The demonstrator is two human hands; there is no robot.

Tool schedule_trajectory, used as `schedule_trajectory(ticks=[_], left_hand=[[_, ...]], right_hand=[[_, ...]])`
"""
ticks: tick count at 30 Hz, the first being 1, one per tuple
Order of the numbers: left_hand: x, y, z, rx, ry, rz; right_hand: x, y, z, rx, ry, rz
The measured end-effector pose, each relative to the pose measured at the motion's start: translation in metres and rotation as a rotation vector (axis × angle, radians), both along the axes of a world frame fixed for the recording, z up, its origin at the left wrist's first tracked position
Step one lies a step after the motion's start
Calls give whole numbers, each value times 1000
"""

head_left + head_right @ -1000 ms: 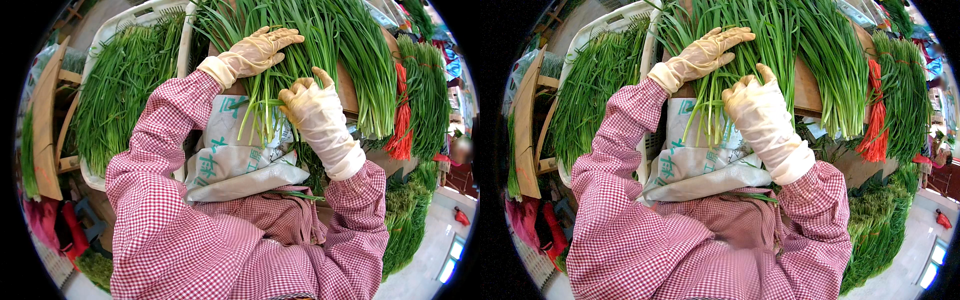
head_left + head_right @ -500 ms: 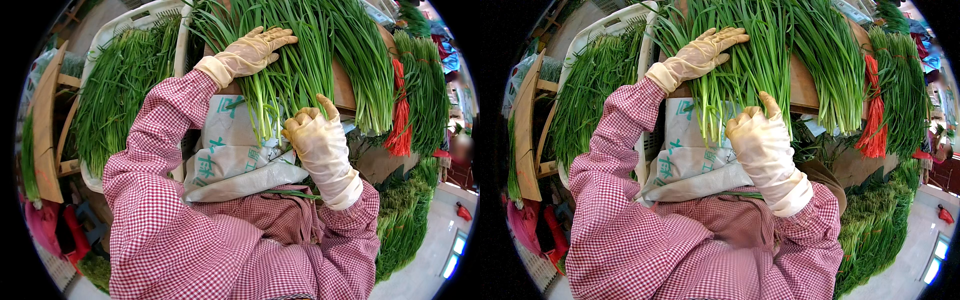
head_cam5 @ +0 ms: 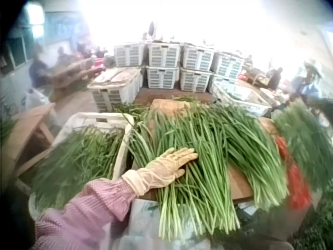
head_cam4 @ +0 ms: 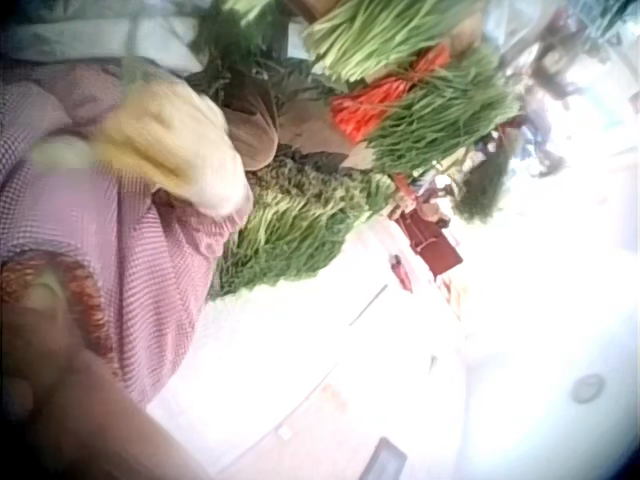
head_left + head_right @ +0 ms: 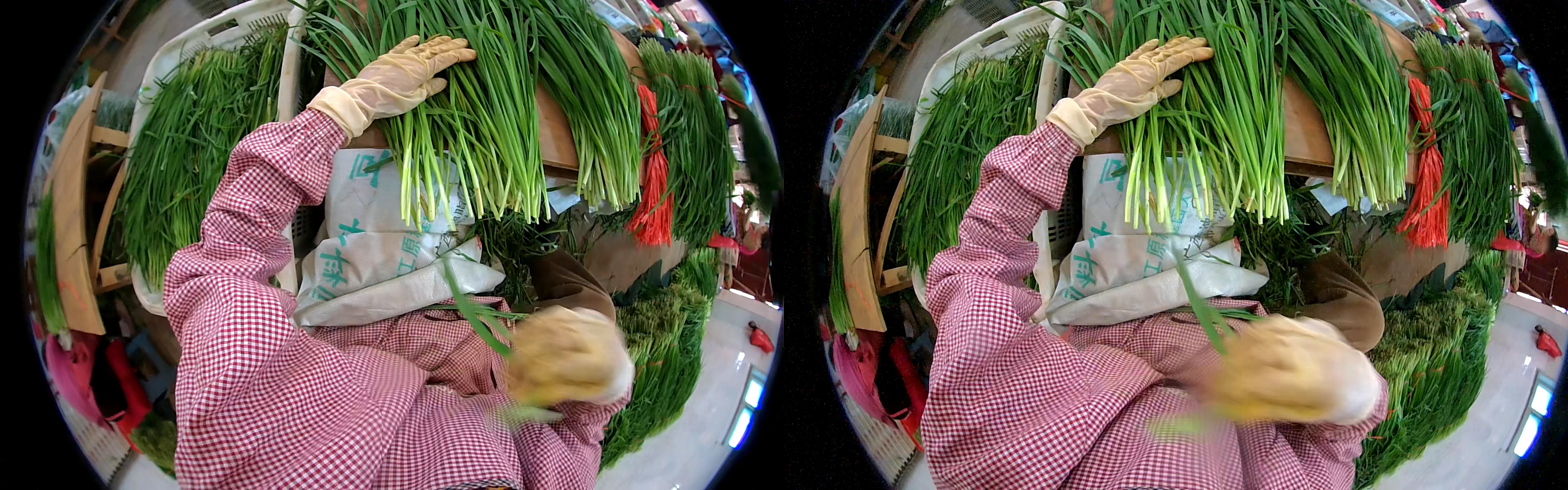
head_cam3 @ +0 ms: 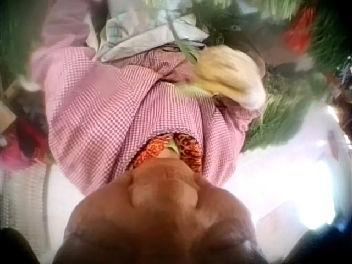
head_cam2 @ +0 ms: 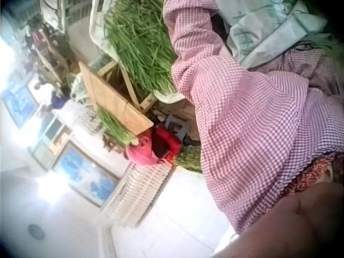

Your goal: The person bundles bunches of green chives together using red ties, handling the plants by hand on a wooden table.

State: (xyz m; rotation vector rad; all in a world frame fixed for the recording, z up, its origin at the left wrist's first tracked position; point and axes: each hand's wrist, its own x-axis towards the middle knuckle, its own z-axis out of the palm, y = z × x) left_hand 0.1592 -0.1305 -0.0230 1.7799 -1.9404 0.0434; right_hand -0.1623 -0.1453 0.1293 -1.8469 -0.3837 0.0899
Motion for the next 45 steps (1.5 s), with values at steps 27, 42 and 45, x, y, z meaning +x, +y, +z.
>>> schedule_trajectory(ticks=[27, 42, 45], left_hand=[[-97, 117, 26, 262, 1880, 213], [-105, 100, 10, 355, 2049, 220], [-106, 96, 6, 287, 2128, 169]], right_hand=[[63, 26, -124, 555, 520, -970], [68, 23, -54, -553, 44, -918], [98, 9, -63, -867, 90, -888]])
